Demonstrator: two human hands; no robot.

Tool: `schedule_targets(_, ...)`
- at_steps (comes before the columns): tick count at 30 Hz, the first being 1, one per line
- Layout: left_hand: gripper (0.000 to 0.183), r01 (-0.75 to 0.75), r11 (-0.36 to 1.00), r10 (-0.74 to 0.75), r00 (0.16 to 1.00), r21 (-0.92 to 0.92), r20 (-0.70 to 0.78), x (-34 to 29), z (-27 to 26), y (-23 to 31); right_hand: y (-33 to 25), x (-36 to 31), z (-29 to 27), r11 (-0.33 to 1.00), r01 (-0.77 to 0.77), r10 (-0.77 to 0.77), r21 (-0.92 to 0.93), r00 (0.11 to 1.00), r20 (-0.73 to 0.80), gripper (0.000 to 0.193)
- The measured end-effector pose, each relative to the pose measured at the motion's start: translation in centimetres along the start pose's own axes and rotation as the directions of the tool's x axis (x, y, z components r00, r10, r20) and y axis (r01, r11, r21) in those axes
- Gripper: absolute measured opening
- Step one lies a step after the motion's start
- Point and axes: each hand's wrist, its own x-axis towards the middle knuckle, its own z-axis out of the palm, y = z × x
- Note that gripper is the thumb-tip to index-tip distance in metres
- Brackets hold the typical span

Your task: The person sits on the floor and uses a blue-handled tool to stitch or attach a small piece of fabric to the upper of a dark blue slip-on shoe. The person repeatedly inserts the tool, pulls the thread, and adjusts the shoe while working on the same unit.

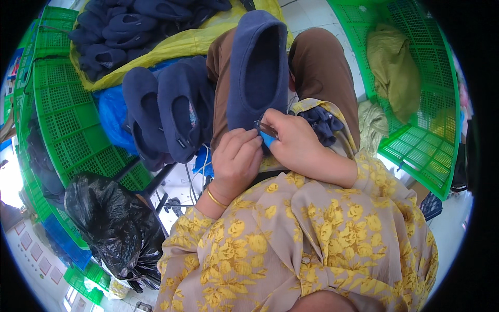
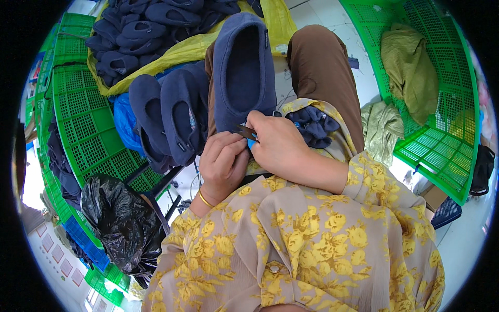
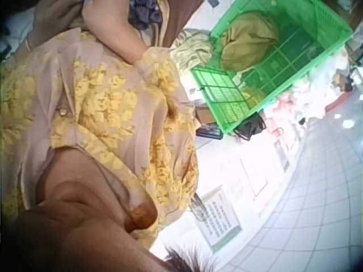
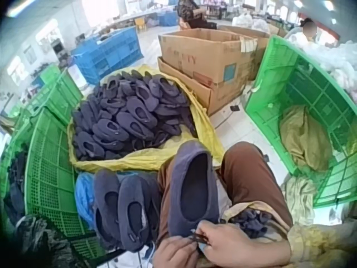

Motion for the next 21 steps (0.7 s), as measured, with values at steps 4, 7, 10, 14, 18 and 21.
schedule_targets(4,0.024,0.000,1.000,0.000,1.000,-0.012,-0.024,-0.1,-0.1,0.2,0.6,-0.6,-0.9,0.993,0.007,-0.015,0.114,0.998,0.063,0.017)
schedule_targets(7,0.025,-0.014,0.999,0.013,0.999,-0.037,-0.033,-0.1,-0.1,0.2,0.7,-1.3,-1.6,0.984,-0.023,0.006,0.175,0.995,0.100,0.017)
schedule_targets(10,0.026,0.005,0.997,-0.008,0.999,-0.075,-0.039,0.0,-0.4,0.4,0.4,-1.4,-1.7,0.988,-0.013,-0.002,0.152,0.996,0.094,0.018)
schedule_targets(14,0.026,0.084,0.993,-0.089,0.995,-0.088,-0.047,-0.3,-0.4,0.6,0.7,-1.6,-1.6,0.989,0.032,-0.043,0.146,0.996,0.075,0.019)
schedule_targets(18,0.025,0.080,0.994,-0.085,0.995,-0.080,-0.054,-0.2,-0.5,0.7,0.9,-1.6,-1.6,0.988,0.040,-0.052,0.146,0.996,0.074,0.019)
schedule_targets(21,0.025,0.078,0.994,-0.082,0.995,-0.070,-0.054,-0.2,-0.5,0.7,1.2,-1.7,-1.4,0.985,0.056,-0.067,0.166,0.996,0.063,0.019)
